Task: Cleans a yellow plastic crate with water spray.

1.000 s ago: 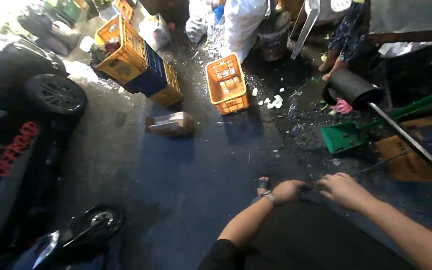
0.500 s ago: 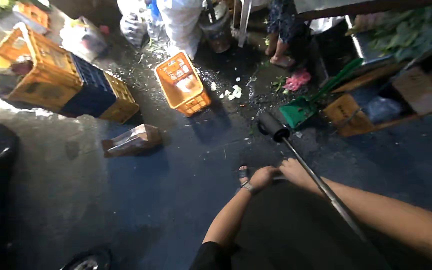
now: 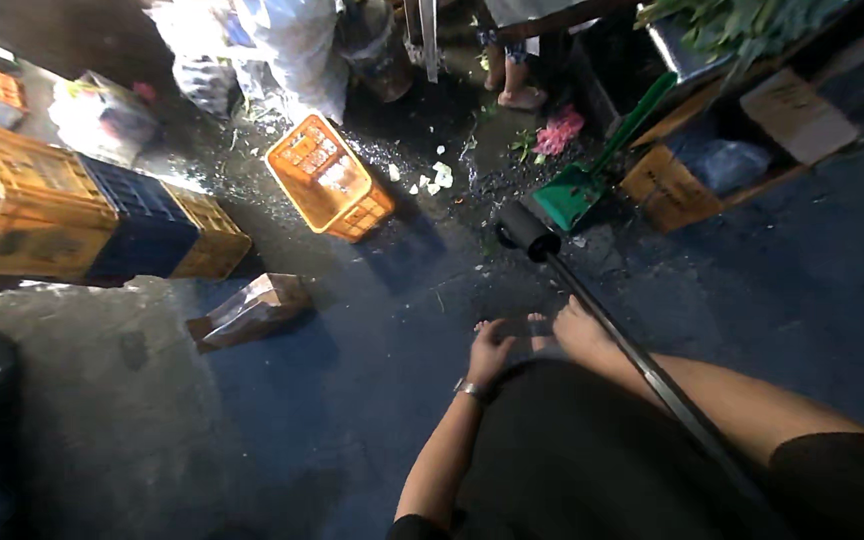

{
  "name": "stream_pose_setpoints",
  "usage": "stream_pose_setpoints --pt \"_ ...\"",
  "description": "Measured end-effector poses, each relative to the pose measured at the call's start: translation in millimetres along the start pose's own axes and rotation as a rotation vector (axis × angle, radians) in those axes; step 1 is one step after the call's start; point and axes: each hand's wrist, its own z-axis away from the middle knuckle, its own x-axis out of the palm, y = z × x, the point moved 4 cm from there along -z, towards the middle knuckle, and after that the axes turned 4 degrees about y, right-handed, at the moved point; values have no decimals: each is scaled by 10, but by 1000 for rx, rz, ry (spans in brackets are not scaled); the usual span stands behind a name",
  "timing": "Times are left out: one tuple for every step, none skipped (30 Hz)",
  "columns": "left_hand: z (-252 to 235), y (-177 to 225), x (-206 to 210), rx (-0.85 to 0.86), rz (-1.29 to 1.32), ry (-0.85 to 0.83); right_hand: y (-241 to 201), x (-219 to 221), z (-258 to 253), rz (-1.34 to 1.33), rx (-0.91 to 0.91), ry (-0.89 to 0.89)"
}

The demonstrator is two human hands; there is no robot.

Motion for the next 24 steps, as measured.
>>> stream_pose_setpoints --pt "-5 -206 -106 -80 -22 16 -9 17 17 47 33 -31" --pt "7 -428 -219 -148 -59 24 -3 28 17 55 67 -50" --pt "38 -673 -330 -215 -108 24 19 31 2 30 104 -65" --pt "92 -921 -439 -289 -159 13 59 34 -35 -16 139 -65" --pt "172 -1161 -541 -368 -200 2 112 35 -71 -93 162 -65" --pt "273 -1367 -633 -451 -221 -6 179 24 -99 -199 178 -65" --pt "386 -1529 -713 -528 -219 -5 259 10 -125 -313 188 -58" --pt "482 -1652 -778 -588 -206 5 348 9 -169 -415 196 -52" --pt "563 -1741 -826 -631 -185 20 439 25 -231 -510 200 -41" --pt "633 -1807 -859 -659 -157 40 523 68 -296 -592 196 -25" --pt "670 -1849 -883 -672 -133 60 604 114 -362 -655 188 -7" --pt "670 -1877 -907 -672 -121 70 678 146 -419 -694 179 0" --pt "655 -1897 -934 -666 -119 69 740 196 -465 -715 173 -6" --pt "611 -1896 -974 -654 -121 67 788 257 -500 -723 167 -23" --pt "534 -1872 -1041 -633 -128 70 830 312 -542 -720 166 -44" --pt "435 -1833 -1131 -603 -136 80 858 358 -573 -710 174 -69" --pt "313 -1781 -1242 -567 -140 98 879 398 -587 -711 193 -91" --pt "159 -1708 -1377 -529 -139 119 904 447 -609 -726 215 -97" --pt "-18 -1627 -1531 -491 -137 142 929 500 -634 -751 235 -93" --pt "-212 -1547 -1701 -454 -137 170 955 565 -674 -773 248 -82" --pt "-430 -1468 -1894 -420 -150 196 968 593 -709 -792 254 -78" --pt "-672 -1388 -2106 -389 -172 213 957 572 -723 -805 268 -87" --pt "-928 -1326 -2332 -366 -209 217 919 538 -724 -823 300 -90" --pt "-1208 -1264 -2558 -350 -253 209 871 504 -718 -864 360 -69"
